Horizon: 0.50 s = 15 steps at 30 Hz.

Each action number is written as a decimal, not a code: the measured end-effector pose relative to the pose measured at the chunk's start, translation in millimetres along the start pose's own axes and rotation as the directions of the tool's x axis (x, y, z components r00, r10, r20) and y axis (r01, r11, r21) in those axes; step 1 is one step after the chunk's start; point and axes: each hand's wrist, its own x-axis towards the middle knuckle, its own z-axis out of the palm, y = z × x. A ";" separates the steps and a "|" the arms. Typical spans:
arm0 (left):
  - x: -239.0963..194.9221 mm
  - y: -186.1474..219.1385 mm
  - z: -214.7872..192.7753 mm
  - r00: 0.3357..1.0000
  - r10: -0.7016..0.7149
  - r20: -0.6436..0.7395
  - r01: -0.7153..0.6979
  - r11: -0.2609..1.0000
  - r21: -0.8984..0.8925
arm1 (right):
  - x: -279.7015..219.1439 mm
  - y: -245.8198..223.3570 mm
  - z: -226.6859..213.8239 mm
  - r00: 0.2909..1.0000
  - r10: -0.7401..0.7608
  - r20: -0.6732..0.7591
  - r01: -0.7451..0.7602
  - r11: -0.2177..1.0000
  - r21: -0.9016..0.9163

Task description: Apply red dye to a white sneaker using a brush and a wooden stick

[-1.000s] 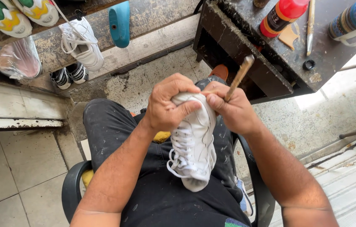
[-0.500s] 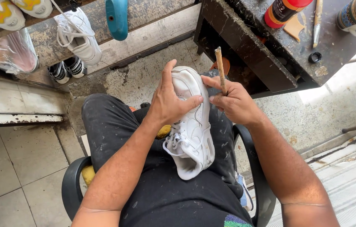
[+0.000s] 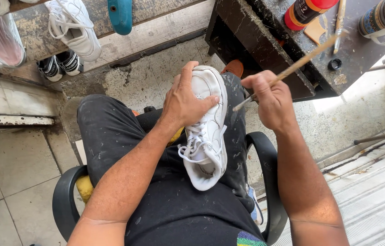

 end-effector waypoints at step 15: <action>22.2 -12.2 10.9 0.996 -0.072 0.056 0.072 0.997 -0.001 | -17.8 -29.6 7.5 0.972 -0.231 -0.037 0.233 0.937 0.262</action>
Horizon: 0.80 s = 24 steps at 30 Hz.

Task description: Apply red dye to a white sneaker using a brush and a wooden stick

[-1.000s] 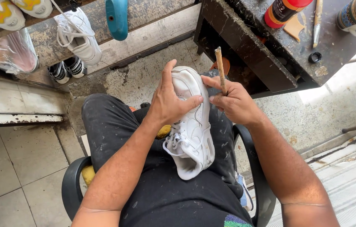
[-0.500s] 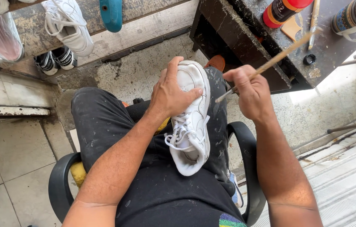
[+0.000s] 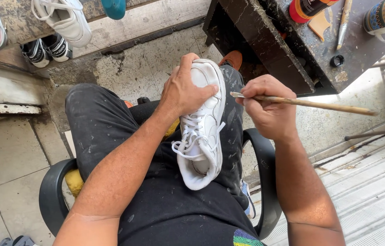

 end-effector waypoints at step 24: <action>-9.6 8.5 -8.5 0.998 0.059 0.028 -0.061 0.996 0.071 | 18.0 1.7 21.8 0.962 -0.250 0.106 0.271 0.898 -0.345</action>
